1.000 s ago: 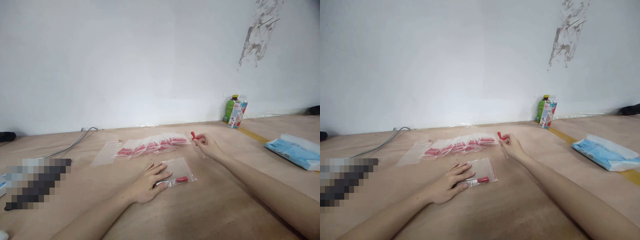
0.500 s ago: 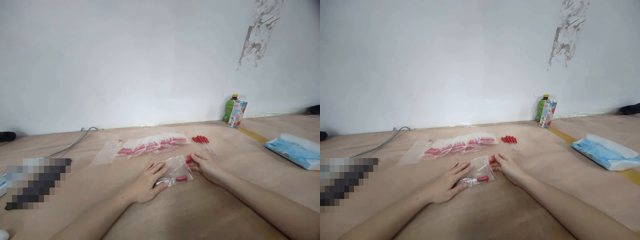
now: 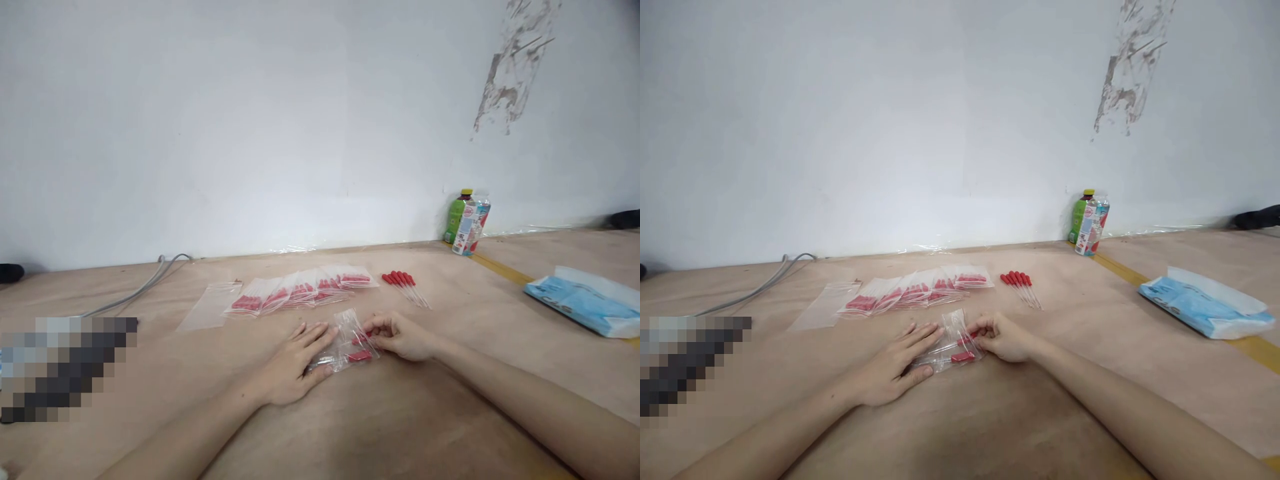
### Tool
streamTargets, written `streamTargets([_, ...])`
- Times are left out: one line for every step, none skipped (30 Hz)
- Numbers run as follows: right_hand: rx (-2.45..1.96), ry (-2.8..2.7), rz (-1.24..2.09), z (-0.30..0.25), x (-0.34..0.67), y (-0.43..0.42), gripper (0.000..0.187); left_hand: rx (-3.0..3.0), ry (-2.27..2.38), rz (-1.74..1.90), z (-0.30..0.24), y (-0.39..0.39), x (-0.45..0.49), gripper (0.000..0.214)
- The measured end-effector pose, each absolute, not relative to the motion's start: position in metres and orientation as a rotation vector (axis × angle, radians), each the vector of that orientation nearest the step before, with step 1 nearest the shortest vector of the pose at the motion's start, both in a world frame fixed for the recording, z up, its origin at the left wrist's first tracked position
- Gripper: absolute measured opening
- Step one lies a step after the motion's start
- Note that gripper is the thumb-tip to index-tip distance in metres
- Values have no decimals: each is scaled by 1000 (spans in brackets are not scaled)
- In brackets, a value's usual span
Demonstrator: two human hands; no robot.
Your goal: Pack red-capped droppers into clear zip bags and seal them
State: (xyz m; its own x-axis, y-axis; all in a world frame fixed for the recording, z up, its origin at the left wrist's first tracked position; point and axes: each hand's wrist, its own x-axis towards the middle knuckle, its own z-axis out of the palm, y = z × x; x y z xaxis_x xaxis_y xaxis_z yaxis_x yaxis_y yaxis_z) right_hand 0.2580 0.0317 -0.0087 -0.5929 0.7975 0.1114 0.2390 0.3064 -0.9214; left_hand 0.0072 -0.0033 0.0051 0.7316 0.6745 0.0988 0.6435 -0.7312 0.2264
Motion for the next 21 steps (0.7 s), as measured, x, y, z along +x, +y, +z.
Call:
streamTargets([-922, -1986, 1315, -9, 259, 33, 32, 2755, 1060, 258, 5, -3, 7, 54])
streamTargets([-920, -1965, 1371, -8, 261, 34, 31, 2756, 1062, 255, 4, -3, 7, 54])
streamTargets([-909, -1942, 1431, -7, 264, 36, 30, 2760, 1064, 255, 4, -3, 7, 54])
streamTargets([-890, -1917, 1492, -6, 267, 37, 29, 2763, 1065, 252, 3, -2, 7, 54])
streamTargets([-871, -1889, 1548, -6, 270, 39, 28, 2766, 1068, 251, 2, -2, 6, 53])
streamTargets([-855, -1862, 1594, -5, 272, 39, 27, 2767, 1073, 251, 2, -2, 6, 53])
streamTargets([-847, -1836, 1624, -5, 273, 40, 27, 2769, 1078, 251, 1, -2, 6, 52])
streamTargets([-847, -1807, 1629, -5, 273, 39, 27, 2769, 1083, 252, 1, -2, 6, 52])
streamTargets([-855, -1779, 1611, -6, 271, 38, 27, 2769, 1086, 250, 1, -1, 5, 52])
streamTargets([-868, -1760, 1573, -7, 269, 37, 27, 2769, 1087, 251, 0, -1, 5, 51])
streamTargets([-880, -1749, 1523, -8, 267, 36, 27, 2770, 1088, 252, 0, -1, 5, 51])
streamTargets([-887, -1745, 1480, -9, 264, 35, 27, 2771, 1087, 254, 0, -1, 5, 51])
streamTargets([-887, -1747, 1460, -10, 262, 34, 27, 2772, 1087, 255, 0, -1, 5, 51])
streamTargets([-881, -1753, 1468, -11, 261, 34, 27, 2773, 1087, 256, 0, -1, 5, 51])
streamTargets([-871, -1760, 1499, -11, 261, 34, 27, 2773, 1088, 257, 0, -1, 5, 51])
streamTargets([-864, -1763, 1535, -12, 262, 35, 28, 2772, 1090, 258, -1, -1, 5, 51])
streamTargets([-870, -1763, 1558, -13, 263, 37, 28, 2771, 1092, 259, -1, -1, 5, 51])
streamTargets([-891, -1761, 1553, -14, 265, 40, 28, 2770, 1095, 262, -1, -1, 5, 52])
streamTargets([-925, -1757, 1516, -14, 266, 42, 28, 2770, 1099, 266, -1, -1, 5, 52])
streamTargets([-966, -1748, 1463, -15, 268, 44, 29, 2771, 1103, 271, -1, -1, 5, 52])
streamTargets([-1006, -1741, 1410, -16, 268, 45, 29, 2773, 1107, 277, -1, -1, 5, 52])
